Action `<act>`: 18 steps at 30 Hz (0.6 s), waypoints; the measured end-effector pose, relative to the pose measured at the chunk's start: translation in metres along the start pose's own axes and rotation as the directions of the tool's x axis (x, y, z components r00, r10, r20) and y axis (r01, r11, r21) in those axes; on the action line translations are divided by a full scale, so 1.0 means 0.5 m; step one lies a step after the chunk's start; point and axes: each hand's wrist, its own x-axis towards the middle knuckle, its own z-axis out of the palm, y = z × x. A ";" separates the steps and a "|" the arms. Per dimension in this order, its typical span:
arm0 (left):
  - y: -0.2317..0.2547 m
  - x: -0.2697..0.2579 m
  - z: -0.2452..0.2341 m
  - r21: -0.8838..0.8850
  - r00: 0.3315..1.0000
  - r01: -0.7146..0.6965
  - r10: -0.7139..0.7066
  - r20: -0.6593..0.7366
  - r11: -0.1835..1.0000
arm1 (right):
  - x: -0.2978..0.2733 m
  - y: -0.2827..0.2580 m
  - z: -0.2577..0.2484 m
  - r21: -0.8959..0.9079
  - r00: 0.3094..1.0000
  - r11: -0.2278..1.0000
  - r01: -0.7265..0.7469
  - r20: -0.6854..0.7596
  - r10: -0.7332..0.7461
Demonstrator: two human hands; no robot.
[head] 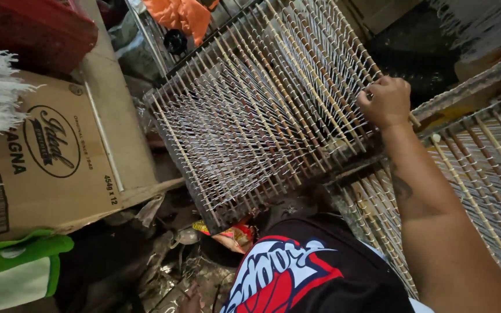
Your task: Dipping multiple candle wicks attached to a wooden frame into a vat of molten wax and hanging them to dry.
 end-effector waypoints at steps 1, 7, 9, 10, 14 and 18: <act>0.006 -0.011 -0.001 0.001 1.000 0.015 -0.015 -0.005 1.000 | 0.003 -0.006 -0.007 0.003 0.999 1.000 -0.019 0.040 0.018; 0.023 -0.032 -0.009 0.113 1.000 0.013 -0.012 -0.009 0.993 | 0.008 -0.015 -0.014 0.009 0.996 0.999 -0.037 0.078 0.036; 0.013 -0.014 -0.013 0.217 0.999 -0.047 0.044 0.016 0.975 | 0.009 -0.018 -0.017 0.014 0.995 0.999 -0.045 0.092 0.043; 0.011 -0.009 -0.014 0.269 0.999 -0.048 0.043 0.026 0.962 | 0.009 -0.020 -0.018 0.021 0.994 0.999 -0.048 0.100 0.045; -0.006 0.027 -0.008 0.183 0.998 -0.061 0.057 0.028 0.981 | 0.014 -0.031 -0.031 0.028 0.982 0.996 -0.086 0.172 0.080; -0.009 0.049 -0.009 0.239 0.989 -0.133 0.114 0.092 0.962 | 0.011 -0.017 -0.004 0.008 0.990 0.999 -0.054 0.131 0.052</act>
